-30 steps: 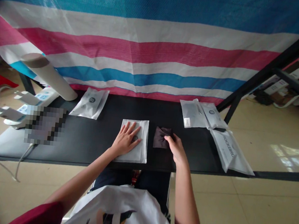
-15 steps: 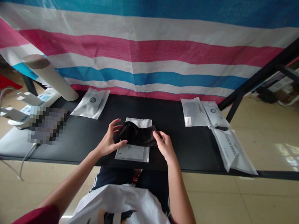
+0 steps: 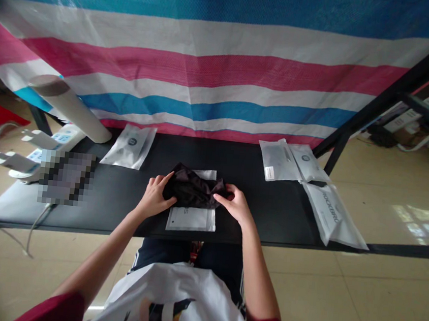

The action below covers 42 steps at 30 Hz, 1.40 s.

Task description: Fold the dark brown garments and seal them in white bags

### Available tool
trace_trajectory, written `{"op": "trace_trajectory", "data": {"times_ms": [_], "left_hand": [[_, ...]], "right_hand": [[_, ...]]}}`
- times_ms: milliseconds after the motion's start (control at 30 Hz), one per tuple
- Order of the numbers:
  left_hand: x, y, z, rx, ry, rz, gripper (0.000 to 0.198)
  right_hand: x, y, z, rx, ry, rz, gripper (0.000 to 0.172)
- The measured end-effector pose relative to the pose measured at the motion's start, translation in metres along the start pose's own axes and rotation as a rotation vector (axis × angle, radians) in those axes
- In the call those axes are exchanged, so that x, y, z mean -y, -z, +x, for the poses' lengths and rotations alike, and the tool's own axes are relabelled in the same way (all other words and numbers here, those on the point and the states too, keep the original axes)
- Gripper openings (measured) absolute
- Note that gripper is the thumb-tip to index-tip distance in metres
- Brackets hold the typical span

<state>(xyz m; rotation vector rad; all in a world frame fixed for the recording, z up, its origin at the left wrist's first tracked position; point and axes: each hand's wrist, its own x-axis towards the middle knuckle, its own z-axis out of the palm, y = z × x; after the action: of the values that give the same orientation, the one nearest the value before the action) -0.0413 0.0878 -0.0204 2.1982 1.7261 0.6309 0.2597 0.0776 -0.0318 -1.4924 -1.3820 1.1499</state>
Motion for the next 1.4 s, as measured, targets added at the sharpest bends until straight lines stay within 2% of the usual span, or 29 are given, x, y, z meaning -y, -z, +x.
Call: {"op": "trace_trajectory", "data": {"times_ms": [133, 300, 433, 500, 600, 733, 800, 900, 967, 1067, 1133, 1200, 1233, 1333, 1400], "left_hand": [[0.005, -0.002, 0.006, -0.001, 0.037, 0.075, 0.077], [0.006, -0.004, 0.01, -0.06, 0.023, 0.061, 0.061], [0.005, -0.004, 0.011, -0.045, 0.027, 0.1, 0.061], [0.004, -0.004, 0.01, -0.07, 0.023, 0.087, 0.063], [0.002, -0.002, 0.009, -0.121, -0.016, 0.042, 0.058], [0.001, -0.001, 0.008, -0.07, -0.046, 0.073, 0.046], [0.003, -0.002, 0.008, -0.05, -0.039, 0.084, 0.046], [0.005, -0.004, 0.01, -0.068, -0.04, 0.078, 0.04], [0.004, -0.005, 0.011, -0.094, -0.049, 0.073, 0.032], [-0.002, 0.0, 0.013, -0.169, -0.072, 0.068, 0.024], [-0.009, 0.008, 0.012, -0.242, -0.095, 0.038, 0.021], [-0.015, 0.018, 0.007, -0.269, -0.14, -0.049, 0.019], [-0.017, 0.024, 0.004, -0.247, -0.169, -0.117, 0.018], [-0.019, 0.038, -0.01, -0.071, -0.211, -0.363, 0.027], [-0.019, 0.044, -0.018, -0.011, -0.175, -0.475, 0.034]], "right_hand": [[0.001, 0.003, 0.001, -0.005, -0.02, -0.183, 0.059], [0.015, 0.003, 0.002, -0.103, -0.019, -0.512, 0.04], [0.025, -0.002, 0.002, -0.135, -0.047, -0.682, 0.033], [0.028, -0.005, 0.002, -0.116, -0.007, -0.723, 0.038], [0.031, -0.006, 0.004, -0.047, 0.056, -0.769, 0.06], [0.031, -0.004, 0.009, -0.009, 0.029, -0.792, 0.086], [0.029, -0.004, 0.012, -0.031, 0.029, -0.765, 0.079], [0.023, -0.004, 0.015, -0.085, 0.036, -0.709, 0.049], [0.02, -0.005, 0.016, -0.126, 0.045, -0.676, 0.036], [0.022, -0.005, 0.016, -0.21, 0.132, -0.59, 0.022], [0.027, -0.003, 0.014, -0.247, 0.232, -0.45, 0.015], [0.032, 0.002, 0.008, -0.209, 0.308, -0.23, 0.013], [0.034, 0.005, 0.005, -0.156, 0.316, -0.113, 0.014], [0.037, 0.012, -0.008, 0.003, 0.245, 0.162, 0.028], [0.038, 0.014, -0.013, 0.035, 0.178, 0.239, 0.041]]}}
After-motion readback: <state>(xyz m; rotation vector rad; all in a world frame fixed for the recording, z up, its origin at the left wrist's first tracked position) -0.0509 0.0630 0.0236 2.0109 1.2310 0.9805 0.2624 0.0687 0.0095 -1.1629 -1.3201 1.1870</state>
